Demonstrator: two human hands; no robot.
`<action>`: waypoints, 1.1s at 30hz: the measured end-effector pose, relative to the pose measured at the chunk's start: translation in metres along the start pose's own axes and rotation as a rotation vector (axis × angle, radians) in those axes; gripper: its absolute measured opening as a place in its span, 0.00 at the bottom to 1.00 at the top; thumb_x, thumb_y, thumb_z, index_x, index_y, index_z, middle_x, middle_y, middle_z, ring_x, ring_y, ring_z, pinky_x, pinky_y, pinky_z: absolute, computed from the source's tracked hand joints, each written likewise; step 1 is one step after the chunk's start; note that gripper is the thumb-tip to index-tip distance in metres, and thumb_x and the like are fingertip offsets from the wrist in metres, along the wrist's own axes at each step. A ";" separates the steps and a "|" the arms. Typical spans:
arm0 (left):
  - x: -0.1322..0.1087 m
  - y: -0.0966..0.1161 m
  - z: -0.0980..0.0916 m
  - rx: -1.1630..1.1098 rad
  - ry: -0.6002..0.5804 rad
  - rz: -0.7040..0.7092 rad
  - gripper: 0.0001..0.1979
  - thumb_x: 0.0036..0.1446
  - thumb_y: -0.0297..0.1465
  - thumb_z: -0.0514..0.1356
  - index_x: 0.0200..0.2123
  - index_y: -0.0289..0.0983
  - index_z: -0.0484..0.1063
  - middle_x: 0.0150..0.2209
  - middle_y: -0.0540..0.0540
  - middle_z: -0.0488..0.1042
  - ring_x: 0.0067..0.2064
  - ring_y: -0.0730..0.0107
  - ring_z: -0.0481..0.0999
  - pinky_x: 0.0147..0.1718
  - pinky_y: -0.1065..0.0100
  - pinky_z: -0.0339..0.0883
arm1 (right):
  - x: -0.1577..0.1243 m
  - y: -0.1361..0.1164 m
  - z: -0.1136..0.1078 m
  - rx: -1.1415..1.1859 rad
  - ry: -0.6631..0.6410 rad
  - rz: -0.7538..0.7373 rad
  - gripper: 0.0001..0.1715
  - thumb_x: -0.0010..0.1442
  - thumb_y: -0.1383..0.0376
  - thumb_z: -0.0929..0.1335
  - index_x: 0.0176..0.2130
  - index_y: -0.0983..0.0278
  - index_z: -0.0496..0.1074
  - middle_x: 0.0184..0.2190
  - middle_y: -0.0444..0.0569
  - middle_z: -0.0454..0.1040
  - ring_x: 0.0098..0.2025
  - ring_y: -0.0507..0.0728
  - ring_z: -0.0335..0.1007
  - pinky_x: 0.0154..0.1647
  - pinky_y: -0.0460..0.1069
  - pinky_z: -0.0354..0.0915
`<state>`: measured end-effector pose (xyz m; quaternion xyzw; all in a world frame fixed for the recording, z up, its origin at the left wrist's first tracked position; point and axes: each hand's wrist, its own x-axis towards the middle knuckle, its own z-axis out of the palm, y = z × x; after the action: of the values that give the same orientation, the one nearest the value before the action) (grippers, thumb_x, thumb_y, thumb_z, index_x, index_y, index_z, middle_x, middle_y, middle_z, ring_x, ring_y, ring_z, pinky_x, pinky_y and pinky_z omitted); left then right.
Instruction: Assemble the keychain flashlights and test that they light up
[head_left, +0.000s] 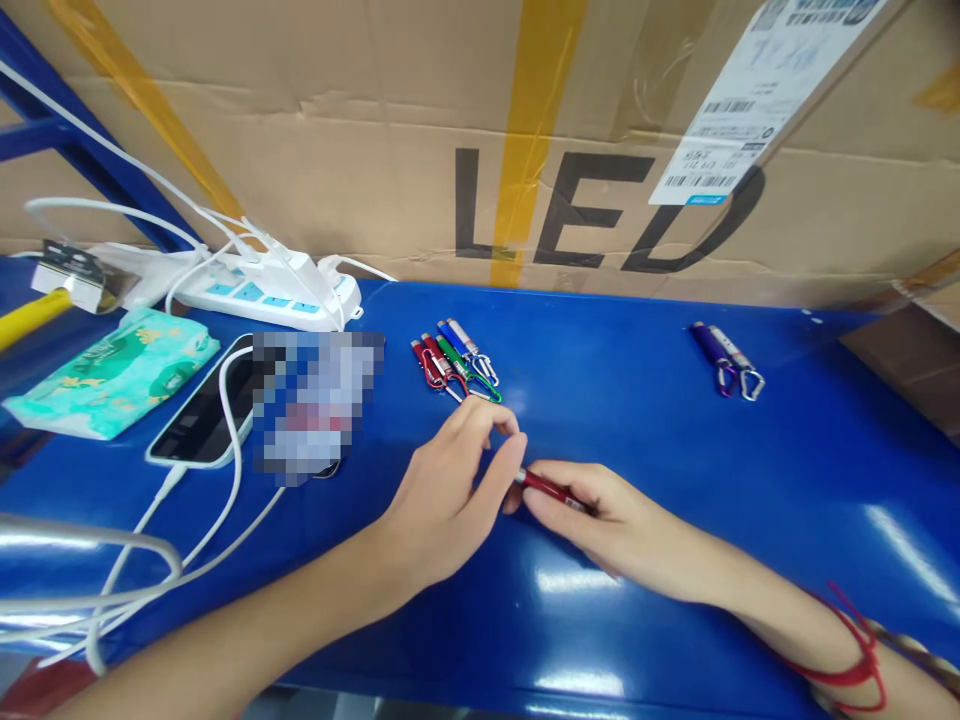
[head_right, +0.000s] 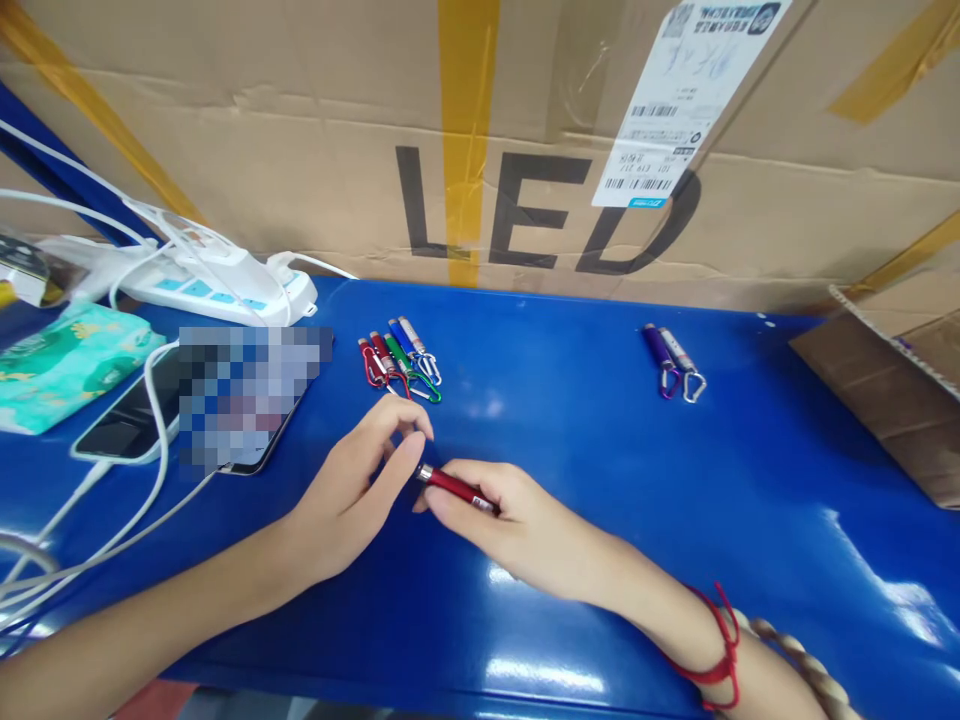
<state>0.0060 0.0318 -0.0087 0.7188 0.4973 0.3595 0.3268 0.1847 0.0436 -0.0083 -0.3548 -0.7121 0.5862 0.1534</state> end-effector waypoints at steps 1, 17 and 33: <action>0.000 -0.001 0.000 0.073 -0.004 0.068 0.10 0.66 0.34 0.46 0.35 0.38 0.63 0.34 0.51 0.65 0.35 0.72 0.65 0.35 0.68 0.58 | 0.000 0.000 0.000 -0.023 0.014 -0.016 0.18 0.64 0.54 0.61 0.36 0.68 0.67 0.23 0.41 0.57 0.23 0.46 0.50 0.22 0.42 0.52; -0.003 0.004 0.010 -0.168 -0.079 -0.018 0.18 0.62 0.32 0.51 0.20 0.34 0.57 0.28 0.49 0.60 0.29 0.74 0.62 0.29 0.71 0.57 | -0.003 0.002 -0.002 -0.262 0.082 -0.147 0.19 0.66 0.57 0.60 0.31 0.67 0.68 0.24 0.43 0.63 0.25 0.48 0.52 0.28 0.43 0.54; -0.005 0.005 0.012 -0.261 -0.066 -0.049 0.13 0.57 0.29 0.57 0.22 0.34 0.60 0.30 0.50 0.60 0.28 0.77 0.61 0.27 0.72 0.56 | 0.000 0.004 -0.005 0.031 0.049 -0.081 0.15 0.61 0.59 0.65 0.28 0.67 0.69 0.24 0.44 0.64 0.27 0.48 0.54 0.26 0.43 0.54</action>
<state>0.0173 0.0238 -0.0115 0.6694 0.4527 0.3891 0.4422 0.1891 0.0470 -0.0106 -0.3374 -0.7127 0.5816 0.1998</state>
